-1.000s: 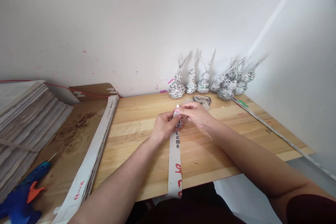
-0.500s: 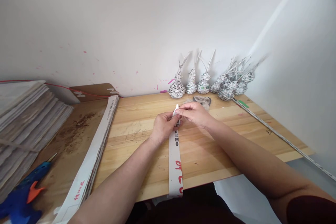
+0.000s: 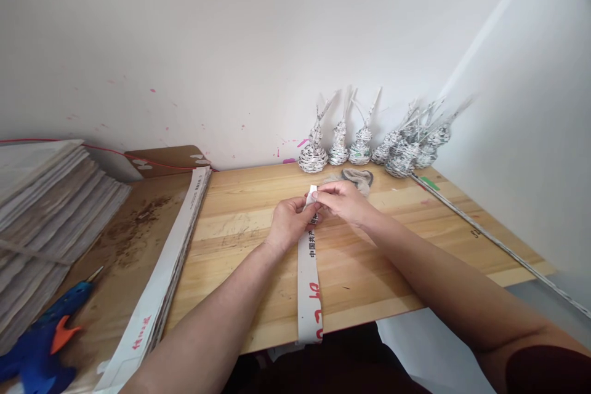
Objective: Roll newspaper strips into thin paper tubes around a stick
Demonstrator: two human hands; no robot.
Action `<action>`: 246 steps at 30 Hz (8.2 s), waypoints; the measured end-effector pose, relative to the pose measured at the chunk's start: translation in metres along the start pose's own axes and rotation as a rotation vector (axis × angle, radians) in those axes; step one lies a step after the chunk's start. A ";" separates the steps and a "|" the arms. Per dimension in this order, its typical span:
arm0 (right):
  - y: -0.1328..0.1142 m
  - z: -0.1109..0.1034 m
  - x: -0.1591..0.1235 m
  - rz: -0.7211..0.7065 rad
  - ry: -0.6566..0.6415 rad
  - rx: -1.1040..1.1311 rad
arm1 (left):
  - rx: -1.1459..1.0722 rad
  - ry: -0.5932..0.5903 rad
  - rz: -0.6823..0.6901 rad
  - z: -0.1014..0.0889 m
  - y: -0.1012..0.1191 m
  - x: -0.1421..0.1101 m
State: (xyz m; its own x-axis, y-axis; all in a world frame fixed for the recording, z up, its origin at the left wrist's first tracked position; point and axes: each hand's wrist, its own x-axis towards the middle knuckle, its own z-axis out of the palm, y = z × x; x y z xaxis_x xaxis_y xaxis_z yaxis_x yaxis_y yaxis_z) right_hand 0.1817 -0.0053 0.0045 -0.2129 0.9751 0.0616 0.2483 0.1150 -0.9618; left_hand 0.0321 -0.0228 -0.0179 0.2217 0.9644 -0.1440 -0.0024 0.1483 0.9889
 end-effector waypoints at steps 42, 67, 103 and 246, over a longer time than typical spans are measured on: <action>0.001 0.003 -0.003 0.043 -0.026 0.264 | -0.058 -0.223 -0.083 -0.001 0.001 -0.005; 0.001 -0.009 0.000 0.051 -0.196 0.139 | -0.169 -0.208 -0.094 -0.007 0.002 -0.002; 0.001 -0.012 0.001 0.116 -0.248 0.203 | -0.154 -0.245 -0.084 0.000 0.000 -0.006; 0.037 -0.043 0.026 -0.163 0.281 -1.088 | -0.232 -0.260 -0.202 -0.008 0.012 -0.007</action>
State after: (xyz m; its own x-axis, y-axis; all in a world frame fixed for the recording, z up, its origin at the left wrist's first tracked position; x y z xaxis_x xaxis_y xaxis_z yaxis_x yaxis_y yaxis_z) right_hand 0.2256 0.0321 -0.0182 -0.1324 0.9255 0.3548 0.9554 0.2145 -0.2032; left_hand 0.0230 -0.0264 -0.0055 0.4796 0.8275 -0.2920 -0.1464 0.4036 0.9031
